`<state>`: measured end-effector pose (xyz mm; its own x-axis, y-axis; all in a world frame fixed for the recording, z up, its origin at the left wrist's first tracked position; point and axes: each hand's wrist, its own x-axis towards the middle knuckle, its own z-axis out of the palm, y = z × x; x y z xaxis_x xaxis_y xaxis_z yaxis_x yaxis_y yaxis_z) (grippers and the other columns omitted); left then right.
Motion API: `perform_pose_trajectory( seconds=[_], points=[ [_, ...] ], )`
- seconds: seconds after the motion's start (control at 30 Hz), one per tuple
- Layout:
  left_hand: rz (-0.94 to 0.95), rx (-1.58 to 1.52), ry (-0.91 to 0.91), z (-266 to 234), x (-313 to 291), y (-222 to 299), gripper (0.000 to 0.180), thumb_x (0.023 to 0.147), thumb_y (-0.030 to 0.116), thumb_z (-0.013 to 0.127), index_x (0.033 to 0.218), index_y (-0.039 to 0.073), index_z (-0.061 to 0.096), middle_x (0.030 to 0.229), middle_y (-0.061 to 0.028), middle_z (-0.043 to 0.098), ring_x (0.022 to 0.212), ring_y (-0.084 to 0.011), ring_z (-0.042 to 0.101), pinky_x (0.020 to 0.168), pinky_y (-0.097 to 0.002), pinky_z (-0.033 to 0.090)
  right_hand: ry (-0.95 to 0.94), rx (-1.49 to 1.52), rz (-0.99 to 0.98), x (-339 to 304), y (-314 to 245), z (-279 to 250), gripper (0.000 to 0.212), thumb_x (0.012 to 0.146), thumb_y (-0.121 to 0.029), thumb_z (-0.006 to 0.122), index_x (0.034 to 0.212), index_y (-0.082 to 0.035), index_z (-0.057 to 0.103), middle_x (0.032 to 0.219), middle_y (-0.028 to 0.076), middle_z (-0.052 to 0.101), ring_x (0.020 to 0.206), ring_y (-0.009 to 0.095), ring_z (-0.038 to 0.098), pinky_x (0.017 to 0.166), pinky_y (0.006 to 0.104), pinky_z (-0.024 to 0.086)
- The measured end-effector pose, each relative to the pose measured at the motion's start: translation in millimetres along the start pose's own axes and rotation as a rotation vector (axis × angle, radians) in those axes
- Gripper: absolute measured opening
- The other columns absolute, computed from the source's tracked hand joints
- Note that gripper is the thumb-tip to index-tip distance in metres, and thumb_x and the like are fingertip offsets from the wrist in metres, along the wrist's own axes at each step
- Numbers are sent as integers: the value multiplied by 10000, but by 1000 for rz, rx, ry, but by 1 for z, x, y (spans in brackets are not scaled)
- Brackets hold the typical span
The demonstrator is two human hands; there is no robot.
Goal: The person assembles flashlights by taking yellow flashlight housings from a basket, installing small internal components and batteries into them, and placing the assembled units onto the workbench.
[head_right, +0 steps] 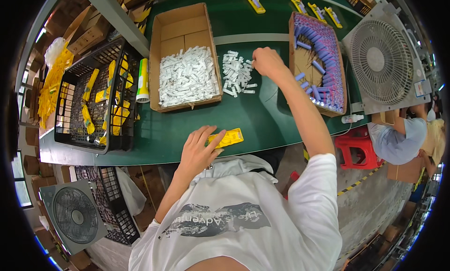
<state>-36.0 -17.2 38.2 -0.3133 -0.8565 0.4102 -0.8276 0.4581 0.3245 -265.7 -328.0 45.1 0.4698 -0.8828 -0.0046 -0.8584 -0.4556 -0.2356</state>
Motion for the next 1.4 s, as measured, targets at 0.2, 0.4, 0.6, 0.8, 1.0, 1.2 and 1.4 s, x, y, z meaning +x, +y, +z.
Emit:
perform_pose_trajectory(
  seconds=[0.2,0.4,0.6,0.8,1.0,1.2,1.4],
  points=[
    [-352,-214,351,-39,-169,10,181,836,142,844,892,73,686,825,-72,661,700,-289,631,667,-400,501,-67,142,-655,-232,-77,-60,194,837,-275,822,828,-105,730,726,86,668,639,215,665,587,373,526],
    [-1498,-710,242,45,-333,46,329,1085,323,633,977,13,663,851,-25,676,733,-154,614,689,-297,477,308,941,606,-451,-43,159,409,962,-453,766,756,-120,650,683,18,578,600,155,571,538,297,435],
    [-1705,-828,221,38,-347,80,337,1089,325,621,972,11,667,860,-28,680,737,-155,612,686,-297,474,-193,1126,1255,-606,24,248,527,1035,-589,635,806,-115,604,721,-47,586,613,100,522,558,284,412],
    [-1853,-986,238,41,-321,97,347,1093,326,609,968,9,672,868,-30,684,740,-157,609,684,-297,471,-222,1147,1284,-629,59,191,533,1035,-604,621,822,-115,616,730,-42,598,617,103,528,564,281,414],
    [-2061,-1103,300,17,-297,126,357,1097,328,596,963,7,676,877,-32,689,744,-159,607,681,-296,468,-336,1165,1294,-612,70,130,542,1035,-620,606,837,-115,628,738,-38,610,621,105,533,570,278,416],
    [-2278,-1170,405,-28,-284,137,367,1101,330,584,959,5,681,886,-34,693,748,-160,605,679,-296,466,-496,1208,1295,-572,44,98,554,1035,-636,591,853,-115,640,747,-34,622,625,107,539,576,276,418],
    [-2440,-1305,498,-53,-274,132,379,1105,331,572,954,3,685,894,-36,697,752,-162,603,677,-295,463,-593,1231,1292,-530,5,67,567,1035,-652,577,869,-115,651,756,-29,634,629,109,545,582,273,420]
  ],
)
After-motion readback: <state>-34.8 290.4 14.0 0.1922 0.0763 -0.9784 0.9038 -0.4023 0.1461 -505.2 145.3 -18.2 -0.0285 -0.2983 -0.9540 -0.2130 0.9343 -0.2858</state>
